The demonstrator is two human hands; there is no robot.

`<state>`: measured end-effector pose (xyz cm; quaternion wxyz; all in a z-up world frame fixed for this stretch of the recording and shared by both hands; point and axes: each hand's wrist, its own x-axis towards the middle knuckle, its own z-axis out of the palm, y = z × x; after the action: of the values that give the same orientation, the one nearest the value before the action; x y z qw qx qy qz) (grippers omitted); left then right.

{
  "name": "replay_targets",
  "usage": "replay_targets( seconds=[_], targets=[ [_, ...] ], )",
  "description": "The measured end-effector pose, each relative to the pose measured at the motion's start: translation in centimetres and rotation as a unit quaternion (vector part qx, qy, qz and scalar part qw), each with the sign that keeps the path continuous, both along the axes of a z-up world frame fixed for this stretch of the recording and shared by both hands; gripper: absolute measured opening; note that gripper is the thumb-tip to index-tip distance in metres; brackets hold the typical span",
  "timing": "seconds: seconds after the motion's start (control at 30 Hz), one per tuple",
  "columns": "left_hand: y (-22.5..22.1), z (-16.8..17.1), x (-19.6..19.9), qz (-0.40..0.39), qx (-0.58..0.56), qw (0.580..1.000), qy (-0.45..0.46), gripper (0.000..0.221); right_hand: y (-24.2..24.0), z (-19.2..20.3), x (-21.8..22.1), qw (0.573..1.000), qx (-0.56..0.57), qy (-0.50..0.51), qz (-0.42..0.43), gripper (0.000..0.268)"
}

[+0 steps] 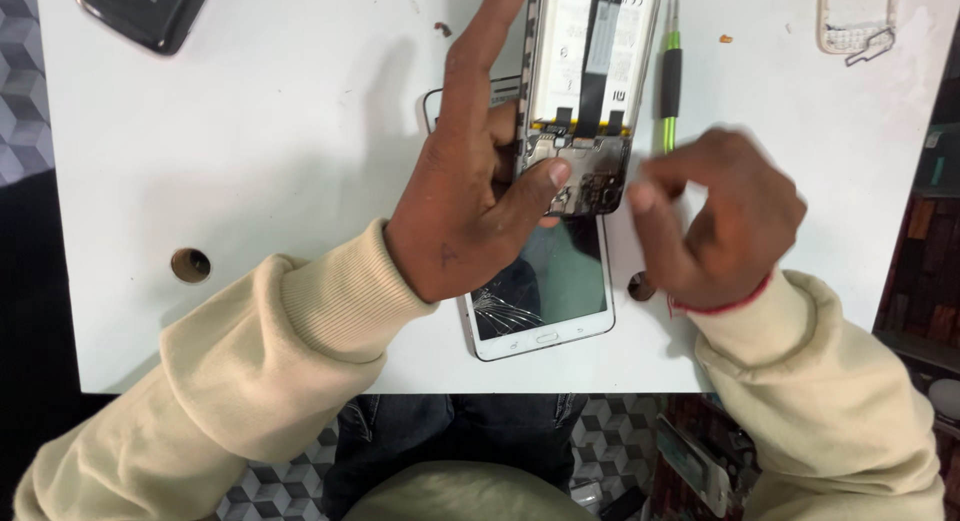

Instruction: The person disassembles a white smartphone, removes the battery, and uses a screwdriver to adjust internal components. They then clean the screen with a toothbrush and proceed to disassemble a black feature phone, removing its back cover and battery.

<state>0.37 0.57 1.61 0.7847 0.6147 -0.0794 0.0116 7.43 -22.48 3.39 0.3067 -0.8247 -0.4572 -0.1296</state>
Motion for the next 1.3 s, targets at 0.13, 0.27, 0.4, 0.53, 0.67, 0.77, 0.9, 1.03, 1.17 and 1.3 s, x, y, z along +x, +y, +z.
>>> replay_targets(
  seconds=[0.13, 0.27, 0.4, 0.53, 0.67, 0.77, 0.9, 1.03, 1.17, 1.3],
  targets=[
    [-0.1, 1.0, 0.3, -0.029, 0.009, 0.999, -0.024, 0.087, -0.9, -0.8, 1.1, 0.988, 0.067, 0.117, -0.073, 0.027],
    [0.5, 2.0, 0.1, -0.094, -0.009, 0.995, -0.017, 0.089, -0.8, -0.6, 2.4, 0.917, 0.277, 0.287, 0.001, 0.052],
    [1.4, 2.3, 0.0, -0.15, -0.023, 0.988, -0.004, 0.092, -1.2, 0.1, 3.9, 0.844, 0.3, 0.445, 0.013, 0.059],
    [2.0, 2.2, 0.5, -0.025, -0.025, 0.999, -0.021, 0.084, -1.6, 0.0, 3.9, 0.82, 0.251, 0.51, 0.062, 0.048],
    [3.1, 1.7, 1.2, 0.138, -0.042, 0.99, 0.003, 0.066, -1.3, -0.4, 3.5, 0.803, 0.238, 0.537, 0.1, 0.042],
    [3.6, 1.4, 1.0, 0.153, -0.182, 0.971, 0.03, 0.058, -0.5, -0.2, 3.1, 0.818, 0.185, 0.533, 0.112, 0.053],
    [2.9, 0.6, 1.2, 0.108, -0.216, 0.97, -0.008, 0.059, 0.1, 0.7, 2.7, 0.828, 0.108, 0.536, 0.12, 0.064],
    [2.2, -0.2, 1.4, 0.066, -0.154, 0.986, -0.02, 0.068, 0.6, 0.9, 1.9, 0.817, 0.104, 0.548, 0.144, 0.073],
    [1.8, 0.0, 1.1, 0.002, -0.094, 0.994, -0.064, 0.078, 0.6, 0.7, 1.4, 0.827, 0.093, 0.541, 0.117, 0.072],
    [1.7, 0.3, 0.6, -0.041, -0.065, 0.997, -0.02, 0.089, 0.5, 0.4, 1.3, 0.828, 0.106, 0.538, 0.118, 0.067]
  ],
)
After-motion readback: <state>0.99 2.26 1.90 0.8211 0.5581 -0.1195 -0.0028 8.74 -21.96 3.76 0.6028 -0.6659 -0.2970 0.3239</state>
